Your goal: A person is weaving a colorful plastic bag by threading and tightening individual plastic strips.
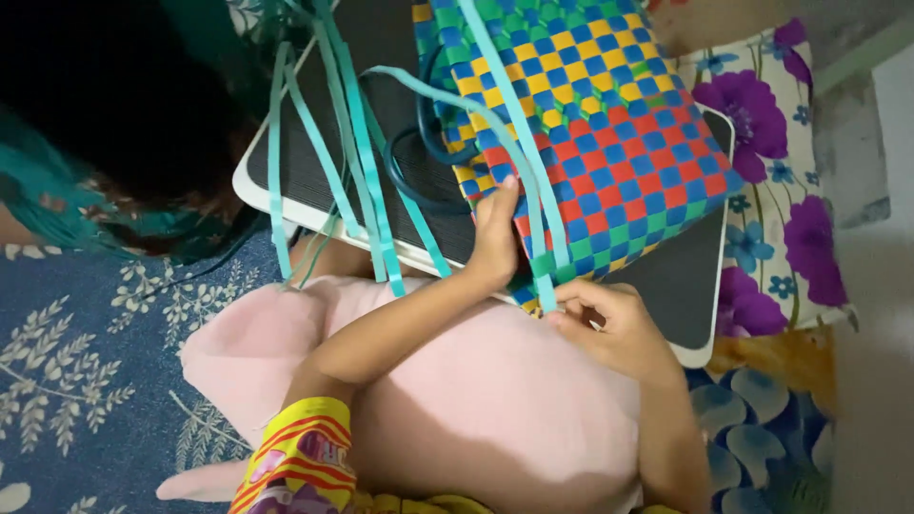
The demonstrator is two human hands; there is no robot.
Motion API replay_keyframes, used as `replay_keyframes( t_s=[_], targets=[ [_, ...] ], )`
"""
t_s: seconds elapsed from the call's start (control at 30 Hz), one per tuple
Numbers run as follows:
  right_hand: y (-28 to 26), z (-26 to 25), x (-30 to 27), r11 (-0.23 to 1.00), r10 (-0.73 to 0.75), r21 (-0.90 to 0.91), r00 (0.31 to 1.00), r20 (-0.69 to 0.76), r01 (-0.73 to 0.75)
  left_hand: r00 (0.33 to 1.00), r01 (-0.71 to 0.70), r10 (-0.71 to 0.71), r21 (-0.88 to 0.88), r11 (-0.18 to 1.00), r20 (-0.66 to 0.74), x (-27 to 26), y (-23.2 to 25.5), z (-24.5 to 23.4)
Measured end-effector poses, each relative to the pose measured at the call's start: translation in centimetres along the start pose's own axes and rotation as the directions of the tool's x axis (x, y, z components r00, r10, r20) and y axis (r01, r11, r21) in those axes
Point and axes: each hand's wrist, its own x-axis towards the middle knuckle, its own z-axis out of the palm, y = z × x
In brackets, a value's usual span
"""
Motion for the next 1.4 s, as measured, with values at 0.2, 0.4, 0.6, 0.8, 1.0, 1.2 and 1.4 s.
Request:
replay_keyframes(
  t_s=[0.2,0.4,0.6,0.8,1.0,1.2,1.4],
  targets=[
    [-4.5,0.6,4.9,0.809,-0.21,-0.508,0.953,0.219,0.295,0.995,0.095,-0.099,-0.146,0.985,-0.021,2.5,1.9,-0.8],
    [-5.3,2.2,6.9,0.585,-0.395,-0.659,0.875,0.279,0.474,0.962,0.212,-0.252,-0.294,0.932,-0.108,3.9,2.1,-1.4],
    [-4.6,3.0,6.6,0.427,-0.648,-0.745,0.748,0.142,0.512,0.944,0.176,-0.263,-0.37,0.912,-0.199,4.6,2.4,-1.5],
    [-4.0,3.5,6.9,0.513,-0.712,-0.619,0.698,0.08,0.594,0.948,0.17,-0.265,-0.425,0.889,-0.174,4.0,2.3,-1.3],
    [-3.5,4.1,6.9,0.372,-0.825,-0.721,0.564,0.031,0.584,0.958,0.16,-0.235,-0.375,0.913,-0.164,3.6,3.1,-1.2],
    [-3.3,5.0,7.1,0.418,-0.86,-0.679,0.503,-0.083,0.603,0.971,0.109,-0.173,-0.339,0.935,-0.164,2.3,6.0,0.5],
    [-1.3,5.5,6.1,0.54,-0.785,-0.691,0.584,-0.206,0.481,0.985,0.052,-0.083,-0.199,0.979,-0.152,1.7,5.0,0.0]
  ],
)
